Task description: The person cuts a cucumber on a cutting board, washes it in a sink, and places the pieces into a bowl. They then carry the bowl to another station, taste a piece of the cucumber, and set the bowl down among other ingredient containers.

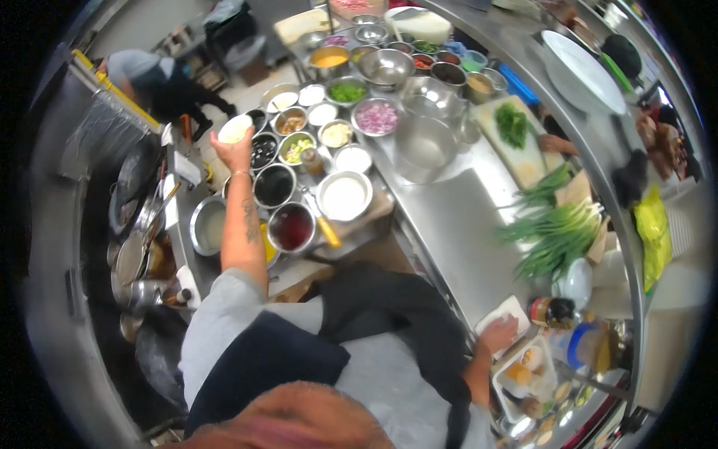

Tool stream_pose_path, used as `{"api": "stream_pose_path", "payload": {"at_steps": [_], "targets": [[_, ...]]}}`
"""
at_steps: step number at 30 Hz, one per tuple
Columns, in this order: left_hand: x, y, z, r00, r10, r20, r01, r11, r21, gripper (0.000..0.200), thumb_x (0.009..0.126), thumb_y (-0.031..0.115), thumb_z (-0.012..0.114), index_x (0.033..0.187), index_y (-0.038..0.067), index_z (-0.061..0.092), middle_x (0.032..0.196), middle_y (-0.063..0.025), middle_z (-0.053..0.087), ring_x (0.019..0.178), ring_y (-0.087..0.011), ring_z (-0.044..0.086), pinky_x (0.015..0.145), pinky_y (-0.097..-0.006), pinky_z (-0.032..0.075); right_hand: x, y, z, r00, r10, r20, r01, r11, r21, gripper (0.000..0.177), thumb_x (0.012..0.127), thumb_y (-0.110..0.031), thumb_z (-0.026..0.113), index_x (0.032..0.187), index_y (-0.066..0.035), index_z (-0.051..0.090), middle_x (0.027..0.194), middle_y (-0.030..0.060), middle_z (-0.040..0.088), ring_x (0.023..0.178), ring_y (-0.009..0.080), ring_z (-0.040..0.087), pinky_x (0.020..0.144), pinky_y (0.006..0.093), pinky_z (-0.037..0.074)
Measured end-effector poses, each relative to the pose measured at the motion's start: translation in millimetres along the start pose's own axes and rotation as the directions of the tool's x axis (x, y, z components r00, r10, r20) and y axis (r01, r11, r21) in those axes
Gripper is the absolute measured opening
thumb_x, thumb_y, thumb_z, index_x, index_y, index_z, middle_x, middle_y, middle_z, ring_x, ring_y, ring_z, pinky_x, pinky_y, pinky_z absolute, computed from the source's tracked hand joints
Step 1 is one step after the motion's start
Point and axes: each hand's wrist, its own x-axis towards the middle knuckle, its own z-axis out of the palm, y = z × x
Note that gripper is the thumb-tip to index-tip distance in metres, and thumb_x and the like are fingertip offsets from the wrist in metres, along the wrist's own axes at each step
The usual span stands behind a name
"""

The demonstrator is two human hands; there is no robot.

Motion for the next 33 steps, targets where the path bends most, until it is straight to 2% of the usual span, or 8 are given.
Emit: {"api": "stream_pose_path", "payload": {"at_steps": [2,4,6,8,12,15,21,33], "targets": [[-3,11,-8,0.998,-0.057,0.026,0.057,0.998,0.019,0.127,0.061,0.043,0.103,0.155,-0.009,0.035,0.142,-0.0314,0.057,0.131,-0.0426,0.06,0.115,-0.0467,0.046,1,-4,-1,1.0,-0.003,0.028,0.003,1.0,0.01,0.037,0.102,-0.026,0.06,0.135,-0.009,0.066,0.147,0.0208,0.062,0.137,0.0398,0.057,0.111,0.0543,0.045],[-4,16,-12,1.0,-0.025,0.008,0.025,1.0,-0.016,0.116,0.065,0.04,0.1,0.153,-0.004,0.037,0.14,-0.0336,0.058,0.128,-0.0496,0.059,0.111,-0.0535,0.048,1,3,2,0.999,0.013,0.042,-0.012,1.0,-0.016,0.039,0.102,-0.026,0.058,0.136,-0.008,0.066,0.148,0.0208,0.062,0.136,0.0404,0.057,0.111,0.0541,0.045],[-4,16,-14,1.0,0.002,0.004,-0.002,1.0,0.007,0.117,0.066,0.04,0.099,0.154,-0.002,0.035,0.142,-0.032,0.058,0.132,-0.0483,0.057,0.114,-0.0531,0.046,1,5,7,0.997,0.021,0.072,-0.021,1.0,-0.014,0.04,0.102,-0.026,0.057,0.137,-0.008,0.066,0.148,0.0207,0.062,0.135,0.0412,0.058,0.111,0.0543,0.046],[-5,19,-18,0.999,-0.016,0.033,0.016,1.0,-0.002,0.118,0.066,0.04,0.099,0.154,-0.003,0.033,0.143,-0.0326,0.056,0.133,-0.0485,0.056,0.115,-0.0526,0.045,-1,10,11,1.0,0.0,0.004,0.0,1.0,-0.017,0.041,0.102,-0.027,0.056,0.136,-0.008,0.066,0.148,0.0204,0.062,0.134,0.0415,0.059,0.111,0.0549,0.046],[-10,28,-20,0.998,0.014,0.064,-0.013,1.0,-0.026,0.119,0.066,0.041,0.099,0.154,-0.005,0.032,0.143,-0.0338,0.055,0.133,-0.049,0.055,0.115,-0.052,0.044,-1,9,10,1.0,0.002,0.005,-0.001,0.999,-0.033,0.041,0.102,-0.028,0.056,0.135,-0.008,0.067,0.148,0.0205,0.062,0.133,0.0414,0.059,0.11,0.055,0.046],[-11,34,-15,0.998,0.02,0.066,-0.016,0.998,-0.058,0.12,0.066,0.041,0.098,0.154,-0.006,0.031,0.144,-0.0346,0.054,0.134,-0.0492,0.055,0.116,-0.0517,0.044,-1,9,12,0.999,0.046,0.029,-0.045,0.998,-0.033,0.041,0.102,-0.028,0.056,0.135,-0.008,0.067,0.147,0.0205,0.062,0.132,0.0419,0.059,0.109,0.055,0.047],[-8,39,-11,0.996,-0.019,0.087,0.025,0.997,-0.075,0.118,0.067,0.04,0.097,0.155,-0.005,0.032,0.144,-0.0342,0.055,0.133,-0.0494,0.055,0.115,-0.052,0.044,-2,18,18,1.0,-0.016,-0.024,0.015,0.999,-0.03,0.04,0.102,-0.028,0.057,0.135,-0.008,0.067,0.148,0.0196,0.061,0.13,0.0442,0.059,0.105,0.0555,0.049],[-8,35,-7,0.995,-0.03,0.094,0.034,0.999,-0.039,0.12,0.066,0.042,0.098,0.155,-0.006,0.032,0.143,-0.0338,0.055,0.134,-0.0481,0.055,0.116,-0.0515,0.043,-2,11,12,0.998,0.058,0.014,-0.057,0.998,-0.018,0.039,0.101,-0.027,0.059,0.135,-0.01,0.067,0.149,0.0185,0.062,0.129,0.0441,0.06,0.103,0.057,0.05]]}}
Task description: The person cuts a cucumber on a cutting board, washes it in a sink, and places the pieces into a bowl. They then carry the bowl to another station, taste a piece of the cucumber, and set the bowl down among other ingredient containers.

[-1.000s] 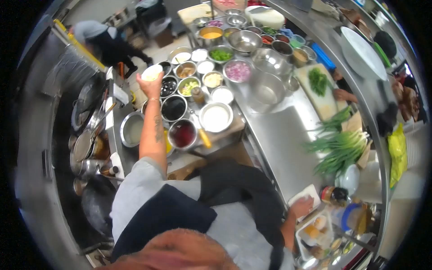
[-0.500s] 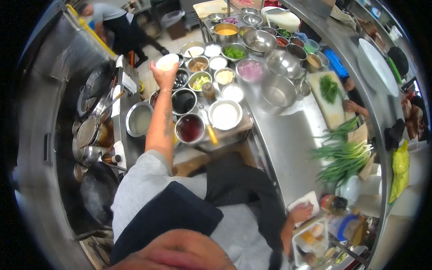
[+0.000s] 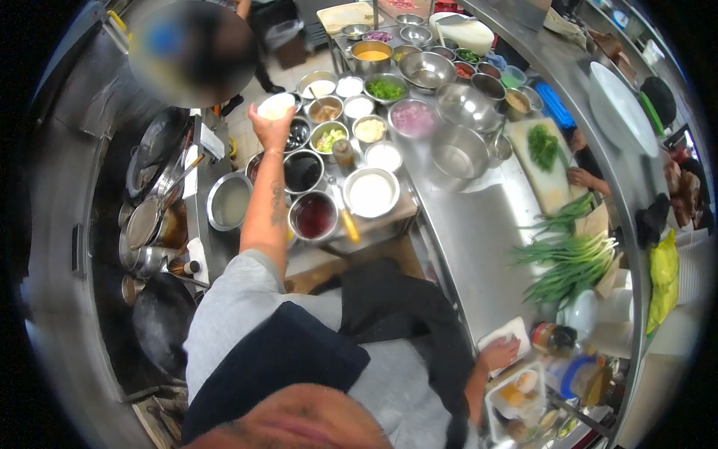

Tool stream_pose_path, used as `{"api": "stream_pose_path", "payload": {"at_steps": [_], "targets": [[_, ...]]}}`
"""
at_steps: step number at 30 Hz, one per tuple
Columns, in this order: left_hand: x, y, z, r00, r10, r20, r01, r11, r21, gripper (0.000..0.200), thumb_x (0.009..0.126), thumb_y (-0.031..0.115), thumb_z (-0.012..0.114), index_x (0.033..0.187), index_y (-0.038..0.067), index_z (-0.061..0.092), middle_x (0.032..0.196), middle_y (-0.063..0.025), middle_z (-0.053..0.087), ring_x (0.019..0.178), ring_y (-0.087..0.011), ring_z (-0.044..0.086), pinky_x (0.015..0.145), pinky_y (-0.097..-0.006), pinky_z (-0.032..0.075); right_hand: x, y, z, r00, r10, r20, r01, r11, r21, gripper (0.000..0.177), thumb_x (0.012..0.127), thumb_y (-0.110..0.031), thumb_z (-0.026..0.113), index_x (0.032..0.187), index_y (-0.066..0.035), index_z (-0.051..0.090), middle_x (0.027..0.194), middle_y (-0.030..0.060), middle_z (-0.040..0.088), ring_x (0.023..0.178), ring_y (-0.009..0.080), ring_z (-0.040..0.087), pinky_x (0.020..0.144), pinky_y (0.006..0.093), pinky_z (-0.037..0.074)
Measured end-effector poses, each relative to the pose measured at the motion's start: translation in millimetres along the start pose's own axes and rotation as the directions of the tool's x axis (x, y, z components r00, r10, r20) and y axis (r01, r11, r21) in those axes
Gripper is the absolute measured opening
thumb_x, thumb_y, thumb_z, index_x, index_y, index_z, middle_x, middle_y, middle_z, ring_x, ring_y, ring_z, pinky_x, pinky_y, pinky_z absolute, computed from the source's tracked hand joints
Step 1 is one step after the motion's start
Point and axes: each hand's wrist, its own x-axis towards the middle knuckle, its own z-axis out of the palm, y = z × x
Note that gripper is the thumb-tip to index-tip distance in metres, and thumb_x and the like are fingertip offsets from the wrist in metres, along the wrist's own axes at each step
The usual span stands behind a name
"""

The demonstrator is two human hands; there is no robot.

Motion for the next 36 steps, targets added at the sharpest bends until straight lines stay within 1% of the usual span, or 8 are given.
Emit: {"api": "stream_pose_path", "payload": {"at_steps": [6,11,15,19,23,27,29,36], "targets": [[4,-6,5,1.0,0.017,-0.019,-0.017,1.0,-0.002,0.122,0.065,0.042,0.099,0.155,-0.006,0.032,0.143,-0.0329,0.056,0.135,-0.0474,0.055,0.116,-0.051,0.043,1,2,2,1.0,-0.014,-0.02,0.015,0.999,0.036,0.039,0.1,-0.024,0.06,0.135,-0.009,0.067,0.145,0.0213,0.063,0.128,0.0437,0.061,0.105,0.0547,0.049],[4,-10,5,1.0,-0.003,-0.019,0.003,1.0,0.016,0.121,0.064,0.044,0.099,0.154,-0.006,0.034,0.143,-0.0327,0.057,0.133,-0.0468,0.057,0.116,-0.0499,0.045,0,-7,-6,1.0,0.004,0.003,-0.004,1.0,0.008,0.038,0.099,-0.025,0.062,0.134,-0.01,0.067,0.146,0.019,0.063,0.129,0.0424,0.061,0.106,0.0546,0.049],[7,-10,8,0.999,-0.042,0.0,0.042,0.998,0.038,0.122,0.064,0.045,0.098,0.154,-0.006,0.035,0.143,-0.0324,0.057,0.134,-0.0468,0.057,0.116,-0.0503,0.045,0,-4,0,0.998,-0.021,-0.061,0.02,1.0,-0.004,0.038,0.099,-0.025,0.062,0.134,-0.011,0.067,0.147,0.0175,0.063,0.128,0.0419,0.061,0.106,0.0542,0.049],[14,-12,12,0.997,-0.081,0.017,0.08,0.996,0.047,0.123,0.064,0.045,0.098,0.155,-0.006,0.034,0.144,-0.0332,0.056,0.134,-0.0473,0.057,0.116,-0.0504,0.045,1,-5,-2,0.999,-0.015,-0.031,0.016,1.0,0.004,0.039,0.1,-0.026,0.061,0.135,-0.01,0.066,0.146,0.018,0.063,0.128,0.0424,0.06,0.106,0.0545,0.049],[23,-14,17,0.998,-0.06,0.01,0.059,0.998,0.037,0.123,0.064,0.045,0.098,0.156,-0.006,0.033,0.144,-0.034,0.056,0.134,-0.0477,0.057,0.116,-0.0507,0.045,1,-5,-3,0.999,-0.028,-0.014,0.028,1.0,0.0,0.039,0.1,-0.027,0.059,0.135,-0.01,0.066,0.146,0.019,0.063,0.127,0.0433,0.06,0.106,0.0545,0.048],[30,-20,20,0.997,-0.081,-0.006,0.081,0.996,0.04,0.123,0.064,0.045,0.098,0.155,-0.006,0.033,0.143,-0.0344,0.057,0.134,-0.0482,0.057,0.115,-0.0506,0.046,1,-5,-3,0.997,-0.054,-0.051,0.053,0.999,-0.005,0.039,0.1,-0.026,0.06,0.134,-0.01,0.066,0.145,0.0191,0.063,0.127,0.0433,0.06,0.106,0.0539,0.048],[31,-19,21,0.996,-0.09,-0.005,0.09,0.995,0.041,0.123,0.063,0.045,0.098,0.155,-0.006,0.033,0.142,-0.0345,0.057,0.134,-0.0483,0.057,0.115,-0.0504,0.046,2,-5,-3,1.0,-0.012,0.003,0.012,1.0,0.008,0.04,0.099,-0.026,0.061,0.135,-0.01,0.066,0.144,0.0192,0.063,0.127,0.0433,0.06,0.106,0.0538,0.048],[56,-21,24,0.993,-0.121,-0.005,0.121,0.991,0.048,0.123,0.063,0.046,0.098,0.154,-0.006,0.034,0.142,-0.0346,0.057,0.134,-0.0478,0.058,0.115,-0.0501,0.046,3,-2,0,0.999,-0.045,0.012,0.045,0.999,0.006,0.041,0.098,-0.023,0.062,0.137,-0.01,0.064,0.147,0.019,0.062,0.13,0.0425,0.059,0.107,0.0535,0.048]]}}
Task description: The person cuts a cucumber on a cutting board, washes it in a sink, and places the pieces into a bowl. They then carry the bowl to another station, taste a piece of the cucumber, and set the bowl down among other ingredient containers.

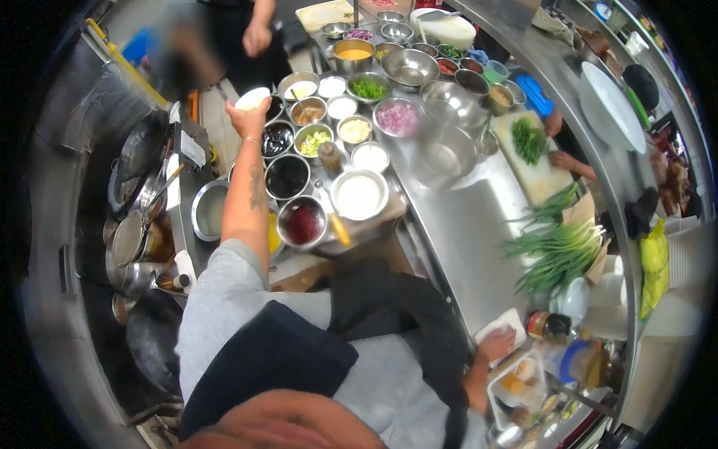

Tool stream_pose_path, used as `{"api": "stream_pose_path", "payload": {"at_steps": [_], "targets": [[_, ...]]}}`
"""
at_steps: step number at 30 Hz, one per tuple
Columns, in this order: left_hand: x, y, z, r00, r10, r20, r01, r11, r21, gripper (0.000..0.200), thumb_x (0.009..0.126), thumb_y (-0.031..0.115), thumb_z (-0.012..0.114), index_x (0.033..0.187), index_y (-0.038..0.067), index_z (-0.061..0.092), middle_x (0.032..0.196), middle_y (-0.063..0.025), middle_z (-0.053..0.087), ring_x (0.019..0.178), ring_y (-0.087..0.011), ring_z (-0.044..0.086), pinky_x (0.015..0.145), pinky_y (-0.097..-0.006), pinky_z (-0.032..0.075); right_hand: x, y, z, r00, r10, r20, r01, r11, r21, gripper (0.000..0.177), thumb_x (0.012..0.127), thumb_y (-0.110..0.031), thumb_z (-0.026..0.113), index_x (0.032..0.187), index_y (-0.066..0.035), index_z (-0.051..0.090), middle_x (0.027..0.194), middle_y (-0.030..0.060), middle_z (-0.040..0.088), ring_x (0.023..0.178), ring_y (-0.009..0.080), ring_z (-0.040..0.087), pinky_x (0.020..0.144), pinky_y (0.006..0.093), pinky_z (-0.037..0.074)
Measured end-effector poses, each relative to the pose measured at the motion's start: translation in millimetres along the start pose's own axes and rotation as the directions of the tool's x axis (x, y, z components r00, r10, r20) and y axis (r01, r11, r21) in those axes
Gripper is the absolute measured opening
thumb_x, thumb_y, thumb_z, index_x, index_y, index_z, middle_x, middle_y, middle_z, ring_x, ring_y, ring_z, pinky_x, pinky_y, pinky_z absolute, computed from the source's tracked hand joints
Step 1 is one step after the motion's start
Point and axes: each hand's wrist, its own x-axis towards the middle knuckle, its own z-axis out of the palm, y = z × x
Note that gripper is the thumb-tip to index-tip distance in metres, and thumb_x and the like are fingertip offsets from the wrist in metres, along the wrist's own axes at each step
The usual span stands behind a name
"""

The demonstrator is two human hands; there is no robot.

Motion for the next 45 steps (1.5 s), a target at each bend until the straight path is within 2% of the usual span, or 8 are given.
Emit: {"api": "stream_pose_path", "payload": {"at_steps": [15,29,34,37,41,43,44,45], "targets": [[32,-6,12,0.997,-0.066,0.03,0.066,0.998,-0.001,0.126,0.062,0.048,0.098,0.156,-0.002,0.032,0.141,-0.0294,0.059,0.132,-0.0486,0.057,0.114,-0.053,0.046,5,4,0,0.989,0.015,0.147,-0.008,0.999,-0.047,0.047,0.1,-0.023,0.058,0.144,-0.006,0.057,0.151,0.0208,0.058,0.139,0.0408,0.055,0.115,0.0526,0.042],[33,-8,20,0.996,0.092,-0.01,-0.092,0.995,-0.039,0.129,0.059,0.045,0.102,0.157,-0.006,0.035,0.149,-0.0305,0.052,0.139,-0.044,0.053,0.12,-0.048,0.042,2,5,5,0.983,0.086,0.163,-0.089,0.996,0.006,0.05,0.103,-0.025,0.06,0.15,-0.008,0.055,0.156,0.0187,0.057,0.147,0.0388,0.049,0.123,0.0529,0.036],[-47,36,21,0.954,0.214,0.209,-0.19,0.973,-0.127,0.118,0.067,0.043,0.101,0.153,-0.009,0.04,0.147,-0.0288,0.053,0.136,-0.0417,0.054,0.118,-0.0475,0.043,-9,59,73,0.98,-0.123,-0.155,0.115,0.992,-0.058,0.048,0.097,-0.021,0.066,0.143,-0.007,0.063,0.148,0.0204,0.063,0.14,0.0401,0.056,0.117,0.0543,0.042],[-122,60,35,0.821,0.452,0.348,-0.321,0.871,-0.373,0.11,0.073,0.03,0.099,0.155,-0.008,0.036,0.148,-0.0279,0.051,0.138,-0.0379,0.053,0.12,-0.0451,0.041,-10,32,41,0.996,-0.019,-0.092,0.024,0.999,0.047,0.046,0.096,-0.021,0.065,0.14,-0.009,0.063,0.149,0.0214,0.061,0.134,0.0428,0.058,0.109,0.0559,0.049],[-255,120,21,0.588,0.462,0.664,-0.107,0.858,-0.503,0.108,0.076,0.019,0.098,0.157,-0.008,0.033,0.154,-0.0254,0.047,0.142,-0.0348,0.049,0.122,-0.0436,0.04,-5,8,18,0.992,0.127,0.002,-0.127,0.989,0.072,0.049,0.094,-0.017,0.066,0.142,-0.014,0.059,0.156,0.0172,0.056,0.138,0.0425,0.054,0.109,0.0589,0.048],[-317,134,20,0.454,0.61,0.65,-0.152,0.772,-0.618,0.105,0.074,0.016,0.097,0.157,-0.007,0.035,0.153,-0.0235,0.049,0.138,-0.0339,0.054,0.119,-0.0415,0.044,-6,2,10,0.989,0.145,0.021,-0.147,0.987,0.072,0.048,0.095,-0.019,0.067,0.142,-0.015,0.059,0.157,0.0157,0.055,0.138,0.0412,0.054,0.11,0.0587,0.048],[-353,146,15,0.384,0.531,0.755,0.122,0.782,-0.612,0.102,0.073,0.017,0.096,0.155,-0.006,0.039,0.149,-0.0236,0.052,0.134,-0.0333,0.058,0.116,-0.0411,0.047,-5,1,7,0.986,0.162,0.023,-0.163,0.984,0.065,0.048,0.095,-0.019,0.067,0.142,-0.015,0.059,0.157,0.0157,0.055,0.138,0.0412,0.054,0.11,0.0587,0.048],[-382,158,8,0.324,0.558,0.764,0.016,0.804,-0.594,0.105,0.072,0.022,0.096,0.155,-0.005,0.037,0.147,-0.0229,0.05,0.133,-0.0334,0.056,0.115,-0.0431,0.046,-6,-1,4,0.985,0.17,0.033,-0.172,0.983,0.068,0.047,0.095,-0.019,0.067,0.142,-0.015,0.059,0.157,0.0152,0.055,0.138,0.0409,0.054,0.11,0.058,0.048]]}}
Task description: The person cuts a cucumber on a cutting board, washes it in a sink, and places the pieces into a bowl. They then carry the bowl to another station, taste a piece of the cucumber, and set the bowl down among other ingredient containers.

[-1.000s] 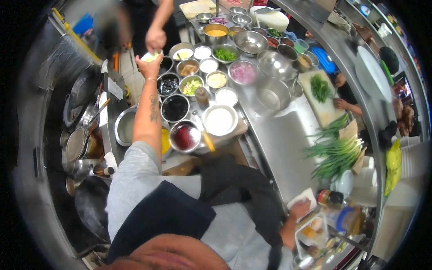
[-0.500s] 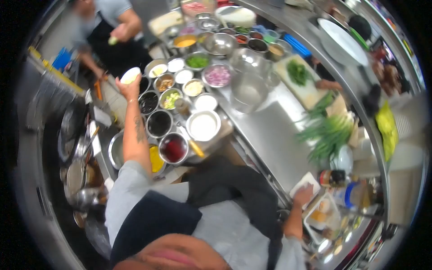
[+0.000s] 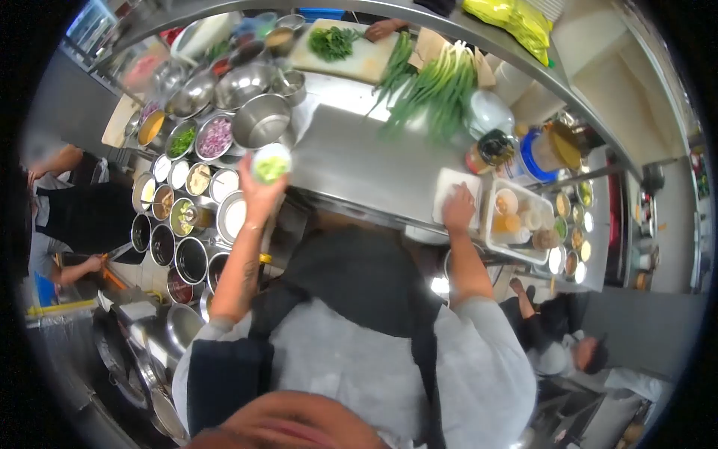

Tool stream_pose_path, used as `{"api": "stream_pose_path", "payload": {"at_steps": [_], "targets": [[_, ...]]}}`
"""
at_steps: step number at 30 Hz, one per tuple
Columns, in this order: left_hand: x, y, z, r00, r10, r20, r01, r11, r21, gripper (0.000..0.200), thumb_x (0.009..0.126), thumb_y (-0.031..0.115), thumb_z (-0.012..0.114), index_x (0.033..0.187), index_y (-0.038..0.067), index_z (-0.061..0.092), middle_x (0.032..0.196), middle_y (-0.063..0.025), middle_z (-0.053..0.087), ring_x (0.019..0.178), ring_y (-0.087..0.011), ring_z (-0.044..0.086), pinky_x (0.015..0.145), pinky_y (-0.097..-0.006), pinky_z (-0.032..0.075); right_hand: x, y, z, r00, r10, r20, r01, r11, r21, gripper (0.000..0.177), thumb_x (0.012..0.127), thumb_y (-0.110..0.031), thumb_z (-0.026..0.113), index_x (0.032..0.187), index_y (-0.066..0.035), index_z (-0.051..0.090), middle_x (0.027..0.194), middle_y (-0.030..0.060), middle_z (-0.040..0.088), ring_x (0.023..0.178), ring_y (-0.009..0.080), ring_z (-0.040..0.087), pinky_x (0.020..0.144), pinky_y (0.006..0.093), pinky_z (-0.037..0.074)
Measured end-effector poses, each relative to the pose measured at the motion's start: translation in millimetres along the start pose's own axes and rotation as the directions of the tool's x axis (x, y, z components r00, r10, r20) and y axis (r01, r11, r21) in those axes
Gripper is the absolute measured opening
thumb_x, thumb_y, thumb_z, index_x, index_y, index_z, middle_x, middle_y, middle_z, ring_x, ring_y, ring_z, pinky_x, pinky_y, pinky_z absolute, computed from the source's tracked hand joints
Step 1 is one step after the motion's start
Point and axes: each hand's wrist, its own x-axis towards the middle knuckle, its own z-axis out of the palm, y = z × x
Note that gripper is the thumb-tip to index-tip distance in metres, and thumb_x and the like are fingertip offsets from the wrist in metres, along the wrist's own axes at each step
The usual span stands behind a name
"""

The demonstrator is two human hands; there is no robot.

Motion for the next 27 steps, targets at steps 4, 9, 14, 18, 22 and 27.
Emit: {"api": "stream_pose_path", "payload": {"at_steps": [4,9,14,18,22,27], "targets": [[-15,-18,101,0.972,-0.041,0.23,0.024,0.997,0.076,0.106,0.069,0.026,0.094,0.153,-0.008,0.038,0.144,-0.026,0.05,0.135,-0.0402,0.053,0.117,-0.0442,0.044,1,-7,-10,1.0,-0.005,0.009,0.005,1.0,0.028,0.045,0.096,-0.019,0.066,0.141,-0.017,0.061,0.157,0.0147,0.056,0.138,0.0404,0.055,0.111,0.0565,0.048],[3,-48,179,0.947,-0.114,0.3,0.045,0.973,0.227,0.114,0.067,0.031,0.095,0.156,-0.008,0.034,0.147,-0.0293,0.049,0.142,-0.0449,0.046,0.122,-0.0481,0.039,1,-4,-10,0.999,-0.012,0.037,0.011,1.0,0.022,0.045,0.1,-0.023,0.066,0.143,-0.016,0.056,0.161,0.0126,0.051,0.143,0.0406,0.05,0.11,0.0613,0.046],[49,-56,218,0.978,-0.047,0.205,-0.015,0.955,0.295,0.116,0.069,0.036,0.096,0.157,-0.007,0.033,0.152,-0.0268,0.048,0.144,-0.0436,0.046,0.122,-0.0497,0.039,3,-15,-30,0.996,0.008,0.094,-0.009,1.0,0.011,0.045,0.099,-0.021,0.063,0.143,-0.012,0.06,0.161,0.019,0.051,0.143,0.0409,0.051,0.114,0.0574,0.045],[51,-63,214,0.985,0.005,0.171,-0.066,0.934,0.35,0.108,0.074,0.04,0.094,0.157,-0.003,0.04,0.156,-0.0239,0.048,0.147,-0.0421,0.045,0.122,-0.0515,0.039,2,-7,-25,0.995,-0.043,0.089,0.045,0.999,-0.029,0.046,0.1,-0.022,0.063,0.145,-0.013,0.06,0.163,0.018,0.049,0.145,0.0404,0.05,0.114,0.0567,0.046],[8,-43,156,0.922,-0.145,0.359,-0.058,0.865,0.498,0.1,0.076,0.043,0.092,0.155,0.001,0.048,0.158,-0.0234,0.049,0.149,-0.0408,0.044,0.122,-0.0531,0.039,1,-4,-21,0.993,-0.122,-0.001,0.122,0.992,-0.013,0.045,0.099,-0.023,0.065,0.142,-0.012,0.061,0.154,0.016,0.058,0.137,0.0395,0.056,0.11,0.0571,0.047],[-13,4,117,0.686,-0.477,0.55,-0.217,0.587,0.78,0.106,0.07,0.047,0.095,0.155,0.004,0.049,0.161,-0.0246,0.048,0.15,-0.0421,0.045,0.116,-0.0633,0.042,46,-39,-24,0.968,-0.231,-0.102,0.246,0.953,0.178,0.036,0.094,-0.023,0.07,0.127,-0.009,0.068,0.123,0.015,0.07,0.116,0.0396,0.064,0.099,0.0547,0.05]]}}
